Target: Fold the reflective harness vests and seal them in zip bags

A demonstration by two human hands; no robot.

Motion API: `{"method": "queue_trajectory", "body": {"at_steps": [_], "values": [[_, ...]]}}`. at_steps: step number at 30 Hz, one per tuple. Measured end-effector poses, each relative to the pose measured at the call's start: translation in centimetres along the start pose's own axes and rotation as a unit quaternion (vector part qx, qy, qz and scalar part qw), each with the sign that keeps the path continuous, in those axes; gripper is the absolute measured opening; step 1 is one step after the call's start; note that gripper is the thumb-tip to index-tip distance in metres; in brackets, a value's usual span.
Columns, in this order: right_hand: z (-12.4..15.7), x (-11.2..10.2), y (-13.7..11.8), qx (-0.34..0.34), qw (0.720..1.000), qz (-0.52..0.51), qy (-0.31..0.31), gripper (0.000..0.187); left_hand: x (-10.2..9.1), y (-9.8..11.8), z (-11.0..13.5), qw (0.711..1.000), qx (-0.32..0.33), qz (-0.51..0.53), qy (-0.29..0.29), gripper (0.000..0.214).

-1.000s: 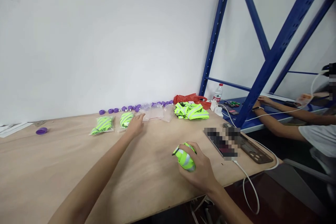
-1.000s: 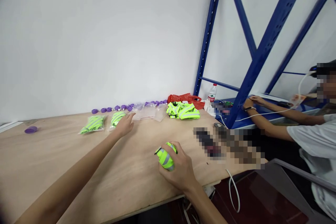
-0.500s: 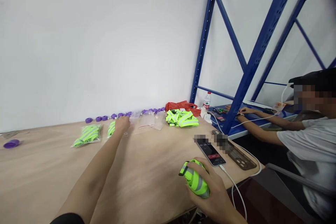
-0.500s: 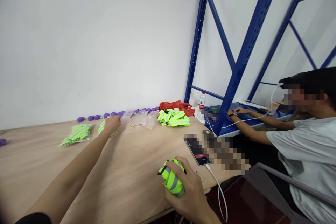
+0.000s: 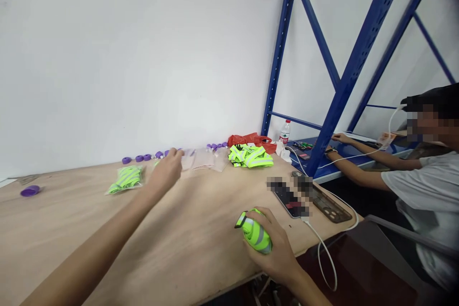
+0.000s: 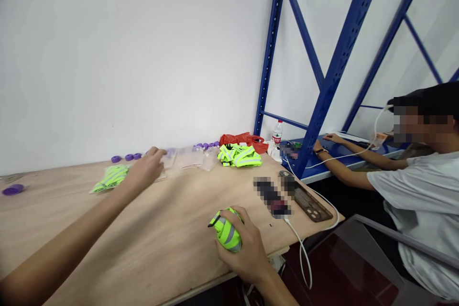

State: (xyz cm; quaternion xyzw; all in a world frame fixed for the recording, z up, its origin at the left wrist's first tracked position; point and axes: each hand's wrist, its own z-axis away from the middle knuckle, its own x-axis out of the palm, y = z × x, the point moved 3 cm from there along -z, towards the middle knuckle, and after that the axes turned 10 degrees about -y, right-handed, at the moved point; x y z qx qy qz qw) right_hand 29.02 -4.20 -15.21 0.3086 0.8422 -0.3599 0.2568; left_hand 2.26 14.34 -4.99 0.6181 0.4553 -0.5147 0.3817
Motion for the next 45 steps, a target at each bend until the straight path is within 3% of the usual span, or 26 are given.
{"method": "queue_trajectory", "body": {"at_steps": [3, 6, 10, 16, 27, 31, 33, 35, 38, 41, 43, 45], "values": [[-1.0, 1.5, -0.8, -0.010, 1.000, -0.027, -0.003, 0.049, 2.2, 4.2, 4.4, 0.997, 0.051, -0.020, -0.058, 0.038], [-2.0, 2.9, -2.0, -0.056, 0.995, -0.061, -0.046, 0.051, 4.1, 8.0, 8.0, 0.986, 0.127, -0.008, -0.112, 0.042], [-2.6, 3.4, -2.3, -0.080, 0.990, -0.074, -0.085, 0.053, 5.2, 10.3, 10.5, 0.971, 0.180, 0.030, -0.156, 0.045], [-2.1, 2.7, -0.7, -0.052, 0.988, -0.050, -0.133, 0.056, 5.1, 10.7, 11.8, 0.958, 0.229, 0.103, -0.140, 0.052], [-1.8, 4.6, -0.7, 0.020, 0.987, 0.036, -0.158, 0.049, 5.2, 9.9, 13.2, 0.968, 0.190, 0.130, -0.097, 0.043], [-1.9, 5.2, -0.9, 0.022, 0.993, 0.055, -0.101, 0.045, 5.5, 9.5, 14.3, 0.947, 0.202, 0.249, -0.019, 0.029], [-1.8, 5.1, -0.9, 0.012, 0.998, 0.044, -0.045, 0.046, 6.2, 8.7, 15.1, 0.905, 0.149, 0.398, 0.027, 0.020], [-1.6, 5.1, -1.1, -0.007, 0.999, 0.032, -0.006, 0.048, 7.8, 7.8, 15.9, 0.825, 0.058, 0.562, 0.022, 0.029], [-1.3, 5.4, -2.0, -0.045, 0.999, 0.013, 0.005, 0.051, 10.7, 7.8, 16.8, 0.640, -0.033, 0.764, -0.078, 0.051], [-1.2, 6.1, -3.1, -0.069, 0.998, -0.010, -0.010, 0.054, 12.0, 9.0, 16.7, 0.436, -0.046, 0.887, -0.146, 0.064], [-1.2, 6.5, -3.6, -0.090, 0.996, -0.021, -0.019, 0.054, 11.9, 9.6, 16.1, 0.332, -0.052, 0.930, -0.150, 0.060], [-1.2, 6.8, -4.0, -0.121, 0.991, -0.038, -0.033, 0.055, 11.5, 9.9, 15.5, 0.260, -0.074, 0.953, -0.135, 0.054]]}}
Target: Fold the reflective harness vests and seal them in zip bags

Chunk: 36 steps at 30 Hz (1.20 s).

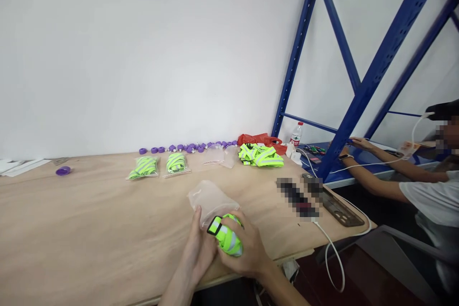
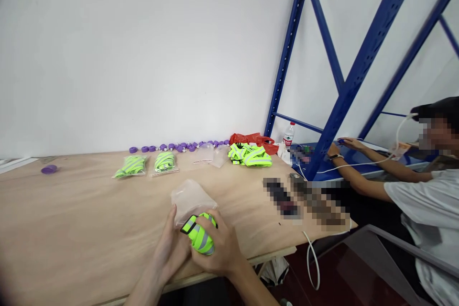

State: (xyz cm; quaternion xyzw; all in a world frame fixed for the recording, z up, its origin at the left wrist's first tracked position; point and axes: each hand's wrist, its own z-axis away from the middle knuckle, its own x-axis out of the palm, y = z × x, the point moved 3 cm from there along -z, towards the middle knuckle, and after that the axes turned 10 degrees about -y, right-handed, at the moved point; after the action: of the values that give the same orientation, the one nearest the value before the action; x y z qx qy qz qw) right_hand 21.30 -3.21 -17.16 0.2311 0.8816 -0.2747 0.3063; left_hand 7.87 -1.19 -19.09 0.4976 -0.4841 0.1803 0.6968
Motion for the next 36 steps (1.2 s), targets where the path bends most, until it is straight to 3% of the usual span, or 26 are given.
{"method": "queue_trajectory", "body": {"at_steps": [3, 8, 12, 14, 17, 21, 26, 29, 33, 36], "values": [[-0.1, 0.2, -0.4, -0.037, 0.997, -0.059, -0.036, 0.059, 0.6, 0.4, -0.3, 0.997, 0.044, 0.067, 0.009, 0.058], [-0.6, -0.2, -1.0, -0.004, 0.983, -0.170, -0.071, 0.060, 1.0, 0.5, -0.2, 0.988, 0.115, 0.074, -0.067, 0.084], [-1.3, -0.5, -1.6, 0.070, 0.974, -0.187, -0.103, 0.057, -0.3, 0.5, 0.0, 0.984, 0.174, -0.030, -0.038, 0.083], [-1.5, -0.6, -1.8, 0.106, 0.970, -0.200, -0.085, 0.056, -0.9, 0.7, 0.2, 0.972, 0.213, -0.101, -0.009, 0.082], [-1.6, -0.7, -1.7, 0.144, 0.968, -0.202, -0.041, 0.048, -0.8, 1.2, 0.4, 0.947, 0.257, -0.192, -0.013, 0.083], [-1.1, -0.3, -1.5, 0.131, 0.981, -0.138, -0.023, 0.051, 0.3, 1.7, 0.4, 0.926, 0.245, -0.286, -0.014, 0.081], [-0.5, 0.0, -1.6, 0.056, 0.994, -0.088, -0.032, 0.058, 0.9, 0.9, 0.2, 0.933, 0.189, -0.305, -0.013, 0.072], [-0.4, 0.3, -1.3, 0.084, 0.990, -0.110, -0.033, 0.066, 0.8, 0.0, 0.5, 0.935, 0.201, -0.291, 0.017, 0.072], [-0.1, 0.8, -1.1, 0.146, 0.979, -0.144, -0.017, 0.071, 1.0, -0.1, 1.0, 0.911, 0.220, -0.345, 0.053, 0.059], [-0.1, 0.9, -1.4, 0.138, 0.984, -0.110, -0.017, 0.072, 0.8, 0.5, 1.3, 0.912, 0.211, -0.348, 0.058, 0.055]]}}
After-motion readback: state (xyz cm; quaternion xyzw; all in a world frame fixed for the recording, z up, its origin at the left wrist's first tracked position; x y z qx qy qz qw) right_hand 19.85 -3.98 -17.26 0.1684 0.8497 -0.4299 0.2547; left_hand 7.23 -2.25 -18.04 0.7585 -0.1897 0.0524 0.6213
